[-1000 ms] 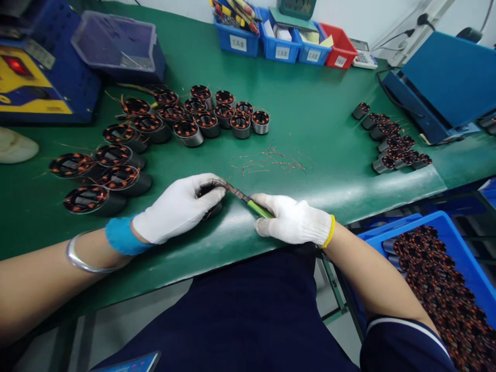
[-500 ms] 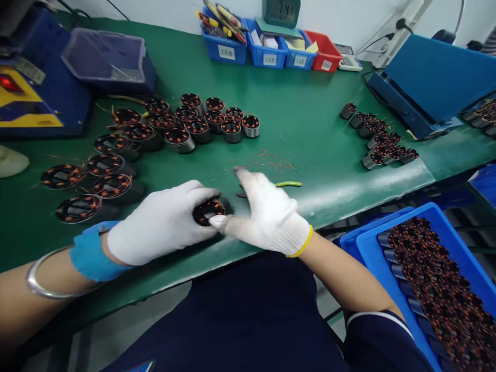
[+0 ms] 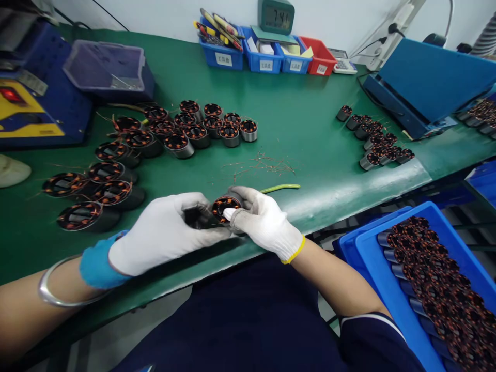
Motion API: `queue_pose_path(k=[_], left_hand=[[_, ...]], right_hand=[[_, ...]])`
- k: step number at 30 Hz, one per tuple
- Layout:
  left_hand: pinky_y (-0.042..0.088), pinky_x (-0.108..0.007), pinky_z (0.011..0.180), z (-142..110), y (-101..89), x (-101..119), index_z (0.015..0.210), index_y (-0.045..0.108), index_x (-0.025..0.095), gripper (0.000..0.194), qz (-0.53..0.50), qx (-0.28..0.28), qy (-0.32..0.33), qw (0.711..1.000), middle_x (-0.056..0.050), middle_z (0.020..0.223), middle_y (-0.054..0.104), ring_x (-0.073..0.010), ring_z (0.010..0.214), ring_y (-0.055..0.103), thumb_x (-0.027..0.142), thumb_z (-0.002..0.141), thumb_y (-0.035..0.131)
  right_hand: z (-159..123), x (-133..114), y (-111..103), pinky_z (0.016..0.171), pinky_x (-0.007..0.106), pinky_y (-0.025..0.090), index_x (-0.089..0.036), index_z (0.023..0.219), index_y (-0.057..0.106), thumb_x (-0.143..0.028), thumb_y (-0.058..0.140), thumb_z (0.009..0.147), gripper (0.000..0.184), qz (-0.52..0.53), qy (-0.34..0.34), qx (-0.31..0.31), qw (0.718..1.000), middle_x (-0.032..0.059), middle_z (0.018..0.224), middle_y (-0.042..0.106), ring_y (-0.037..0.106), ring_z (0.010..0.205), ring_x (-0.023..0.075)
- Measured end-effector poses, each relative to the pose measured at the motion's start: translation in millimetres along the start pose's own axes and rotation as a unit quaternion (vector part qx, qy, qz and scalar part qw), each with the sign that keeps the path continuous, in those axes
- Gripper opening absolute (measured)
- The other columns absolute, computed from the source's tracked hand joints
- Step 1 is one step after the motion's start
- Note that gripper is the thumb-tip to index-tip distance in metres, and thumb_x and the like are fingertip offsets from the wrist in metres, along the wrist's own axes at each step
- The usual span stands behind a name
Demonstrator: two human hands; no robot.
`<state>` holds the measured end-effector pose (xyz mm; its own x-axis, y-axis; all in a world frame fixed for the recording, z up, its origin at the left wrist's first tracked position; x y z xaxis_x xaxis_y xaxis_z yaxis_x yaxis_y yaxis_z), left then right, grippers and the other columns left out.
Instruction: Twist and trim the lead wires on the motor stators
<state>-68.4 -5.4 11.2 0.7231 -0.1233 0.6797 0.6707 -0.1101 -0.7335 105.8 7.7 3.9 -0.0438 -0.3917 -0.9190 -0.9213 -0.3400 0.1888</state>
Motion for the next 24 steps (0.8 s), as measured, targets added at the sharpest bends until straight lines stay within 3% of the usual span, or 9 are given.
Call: queue_pose_path(k=[2, 5, 8, 12, 13, 15, 18, 20, 24], left_hand=[[0.038, -0.029, 0.052, 0, 0.6, 1, 0.072, 0.056, 0.02, 0.047, -0.025, -0.007, -0.03, 0.999, 0.001, 0.063, 0.058, -0.0147, 0.056, 0.049, 0.06, 0.059, 0.076], [0.039, -0.028, 0.054, 0, 1.6, 1, 0.071, 0.055, 0.019, 0.035, -0.096, -0.036, -0.021, 0.995, 0.001, 0.064, 0.056, -0.0136, 0.059, 0.049, 0.051, 0.073, 0.068], [0.042, -0.028, 0.055, 4, 1.8, -3, 0.067, 0.055, 0.018, 0.026, -0.248, -0.066, -0.047, 0.965, 0.002, 0.061, 0.054, -0.0122, 0.057, 0.05, 0.039, 0.081, 0.061], [0.045, -0.027, 0.053, 16, -3.0, -15, 0.076, 0.049, 0.02, 0.02, -0.472, 0.101, -0.137, 0.865, 0.002, 0.07, 0.056, -0.0124, 0.056, 0.056, 0.036, 0.081, 0.061], [0.047, -0.028, 0.055, 17, -3.7, -16, 0.079, 0.05, 0.021, 0.019, -0.484, 0.127, -0.132, 0.856, 0.0, 0.077, 0.058, -0.013, 0.06, 0.058, 0.036, 0.08, 0.062], [0.051, -0.031, 0.066, 14, -3.4, -14, 0.092, 0.055, 0.021, 0.024, -0.422, 0.118, -0.084, 0.895, -0.003, 0.094, 0.062, -0.0163, 0.075, 0.063, 0.033, 0.075, 0.068], [0.051, -0.036, 0.086, 5, -0.2, -2, 0.099, 0.061, 0.02, 0.033, -0.214, 0.082, 0.028, 0.973, -0.005, 0.102, 0.063, -0.0207, 0.091, 0.062, 0.027, 0.069, 0.071], [0.05, -0.034, 0.084, 1, 1.4, 4, 0.091, 0.062, 0.019, 0.022, -0.136, 0.063, 0.052, 0.987, -0.004, 0.093, 0.064, -0.0198, 0.087, 0.061, 0.026, 0.071, 0.068], [0.048, -0.029, 0.066, 4, -1.0, 6, 0.078, 0.061, 0.018, 0.013, -0.155, 0.006, -0.008, 0.988, 0.0, 0.074, 0.063, -0.0154, 0.069, 0.057, 0.028, 0.073, 0.068]], right_hand=[[1, 3, 0, 0.086, 0.033, 0.056, -0.017, 0.121, 0.05, -0.03, 0.071, 0.069, 0.058, 0.02, 0.004, 0.006, 1.0, 0.0098, 0.123, 0.064, 0.064, 0.106, 0.021], [5, 11, -2, 0.079, 0.033, 0.059, -0.018, 0.118, 0.049, -0.031, 0.075, 0.067, 0.059, 0.076, 0.006, 0.018, 0.997, 0.0101, 0.122, 0.063, 0.064, 0.104, 0.0215], [5, 16, -3, 0.074, 0.032, 0.06, -0.021, 0.112, 0.05, -0.031, 0.079, 0.064, 0.057, 0.131, -0.011, 0.022, 0.991, 0.0075, 0.116, 0.062, 0.065, 0.099, 0.0199], [1, 15, -2, 0.075, 0.033, 0.06, -0.023, 0.108, 0.048, -0.028, 0.081, 0.061, 0.058, 0.161, -0.02, 0.033, 0.986, 0.005, 0.111, 0.061, 0.066, 0.092, 0.0167], [1, 15, -1, 0.075, 0.033, 0.059, -0.023, 0.108, 0.048, -0.028, 0.081, 0.061, 0.058, 0.158, -0.015, 0.037, 0.987, 0.0051, 0.11, 0.06, 0.066, 0.09, 0.0163], [1, 16, 0, 0.074, 0.034, 0.059, -0.022, 0.108, 0.048, -0.029, 0.082, 0.059, 0.06, 0.148, -0.005, 0.047, 0.988, 0.005, 0.107, 0.061, 0.065, 0.088, 0.0162], [3, 21, 1, 0.079, 0.035, 0.058, -0.023, 0.108, 0.048, -0.028, 0.084, 0.054, 0.066, 0.137, -0.018, 0.056, 0.989, 0.0037, 0.103, 0.061, 0.063, 0.091, 0.0171], [4, 24, 2, 0.083, 0.035, 0.056, -0.024, 0.11, 0.047, -0.027, 0.084, 0.053, 0.068, 0.126, -0.024, 0.056, 0.99, 0.0028, 0.101, 0.062, 0.062, 0.092, 0.0169], [6, 24, 5, 0.085, 0.035, 0.055, -0.023, 0.109, 0.047, -0.024, 0.083, 0.051, 0.069, 0.114, -0.01, 0.042, 0.993, 0.0005, 0.094, 0.061, 0.063, 0.085, 0.0148]])
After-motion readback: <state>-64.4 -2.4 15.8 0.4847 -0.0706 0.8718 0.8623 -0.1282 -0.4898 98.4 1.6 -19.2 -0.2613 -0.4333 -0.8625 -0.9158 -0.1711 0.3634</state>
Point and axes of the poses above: each hand's wrist, its own z-axis towards the middle knuckle, its own y-axis out of the palm, x = y × z, the point moved 1 cm from there along z, towards the middle knuckle
